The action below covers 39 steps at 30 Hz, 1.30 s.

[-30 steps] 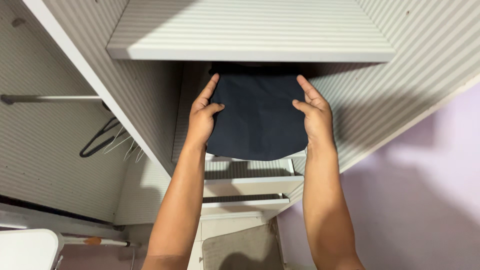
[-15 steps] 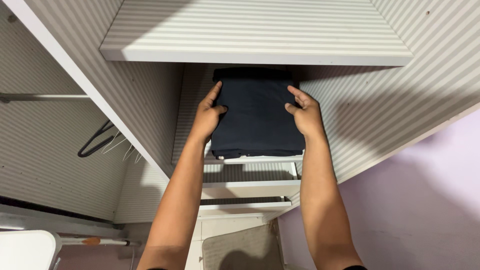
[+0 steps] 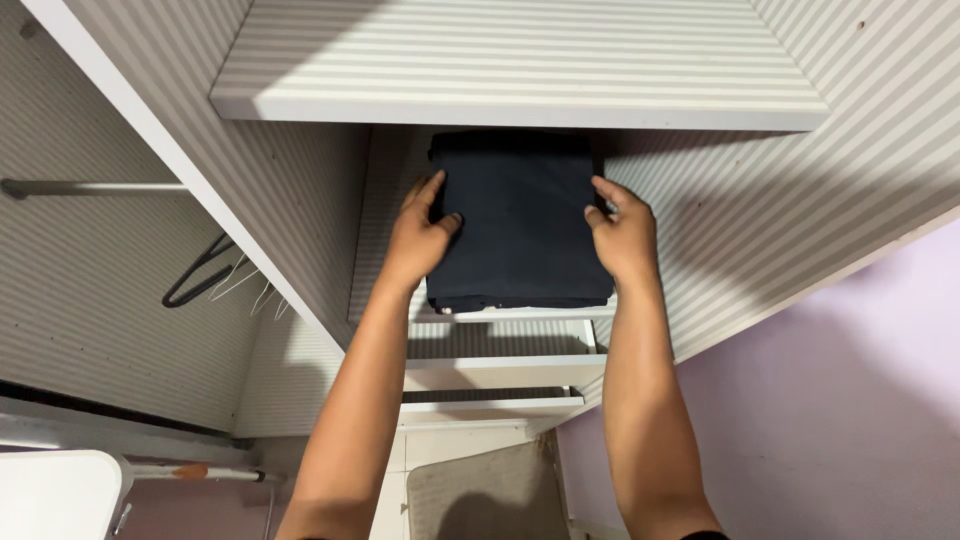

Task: The person picks up a dark garment from a pile on a small white table, spreads it out, and folds it into a square before placing it on a shelf inside a closet.

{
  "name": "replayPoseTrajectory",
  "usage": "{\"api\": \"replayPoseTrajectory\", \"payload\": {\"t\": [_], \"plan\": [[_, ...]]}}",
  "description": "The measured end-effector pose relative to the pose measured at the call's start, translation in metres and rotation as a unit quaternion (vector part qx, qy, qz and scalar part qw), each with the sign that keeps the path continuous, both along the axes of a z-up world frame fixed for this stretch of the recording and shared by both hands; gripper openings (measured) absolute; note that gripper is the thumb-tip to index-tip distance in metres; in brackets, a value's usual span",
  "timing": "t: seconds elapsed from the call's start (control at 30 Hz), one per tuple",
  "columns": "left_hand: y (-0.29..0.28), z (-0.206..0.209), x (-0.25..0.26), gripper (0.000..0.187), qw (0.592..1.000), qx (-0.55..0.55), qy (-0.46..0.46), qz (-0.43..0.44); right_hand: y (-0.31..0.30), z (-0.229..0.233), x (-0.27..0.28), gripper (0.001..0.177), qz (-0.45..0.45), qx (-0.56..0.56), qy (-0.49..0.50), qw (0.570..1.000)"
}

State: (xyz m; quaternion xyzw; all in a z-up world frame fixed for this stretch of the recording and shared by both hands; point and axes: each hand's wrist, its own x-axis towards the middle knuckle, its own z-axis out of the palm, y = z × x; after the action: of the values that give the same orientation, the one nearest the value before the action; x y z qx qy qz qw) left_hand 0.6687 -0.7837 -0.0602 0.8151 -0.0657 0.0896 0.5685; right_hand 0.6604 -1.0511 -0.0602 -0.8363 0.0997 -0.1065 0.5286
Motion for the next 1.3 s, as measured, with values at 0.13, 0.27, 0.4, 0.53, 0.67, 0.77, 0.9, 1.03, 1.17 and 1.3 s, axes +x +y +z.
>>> {"api": "replayPoseTrajectory", "payload": {"t": [0.13, 0.27, 0.4, 0.53, 0.67, 0.77, 0.9, 1.03, 1.17, 1.3], "plan": [[-0.031, 0.027, -0.049, 0.054, 0.955, 0.286, -0.065, 0.051, 0.026, 0.016, -0.042, 0.037, 0.022, -0.261, -0.217, 0.940], [-0.066, 0.009, -0.060, 0.049, 0.914, 0.373, -0.158, -0.001, 0.055, -0.006, -0.050, 0.042, 0.126, -0.249, -0.237, 0.931], [-0.053, 0.004, -0.059, 0.066, 0.926, 0.364, -0.099, -0.023, 0.043, -0.021, -0.047, 0.042, 0.100, -0.293, -0.175, 0.935], [-0.033, 0.015, -0.046, 0.073, 0.926, 0.376, 0.022, -0.002, 0.021, -0.019, -0.046, 0.046, 0.076, -0.299, -0.065, 0.949], [-0.028, 0.022, -0.023, 0.063, 0.907, 0.416, -0.070, 0.002, 0.018, -0.004, -0.027, 0.046, 0.070, -0.373, -0.099, 0.920], [-0.038, 0.016, 0.002, 0.065, 0.913, 0.382, -0.119, -0.078, 0.033, -0.004, 0.009, 0.050, 0.146, -0.303, -0.150, 0.930], [-0.042, 0.008, 0.023, 0.074, 0.923, 0.361, -0.039, -0.125, 0.048, -0.014, 0.048, 0.058, 0.175, -0.322, -0.036, 0.930], [-0.032, 0.012, 0.027, 0.097, 0.914, 0.392, 0.032, -0.100, 0.034, -0.018, 0.055, 0.066, 0.135, -0.312, 0.099, 0.935], [-0.028, 0.018, 0.024, 0.101, 0.912, 0.397, 0.071, -0.068, 0.021, -0.016, 0.049, 0.070, 0.113, -0.264, 0.073, 0.955], [-0.038, 0.013, -0.016, 0.084, 0.885, 0.466, -0.003, 0.017, 0.025, -0.007, 0.005, 0.060, 0.043, -0.371, 0.030, 0.927]]}}
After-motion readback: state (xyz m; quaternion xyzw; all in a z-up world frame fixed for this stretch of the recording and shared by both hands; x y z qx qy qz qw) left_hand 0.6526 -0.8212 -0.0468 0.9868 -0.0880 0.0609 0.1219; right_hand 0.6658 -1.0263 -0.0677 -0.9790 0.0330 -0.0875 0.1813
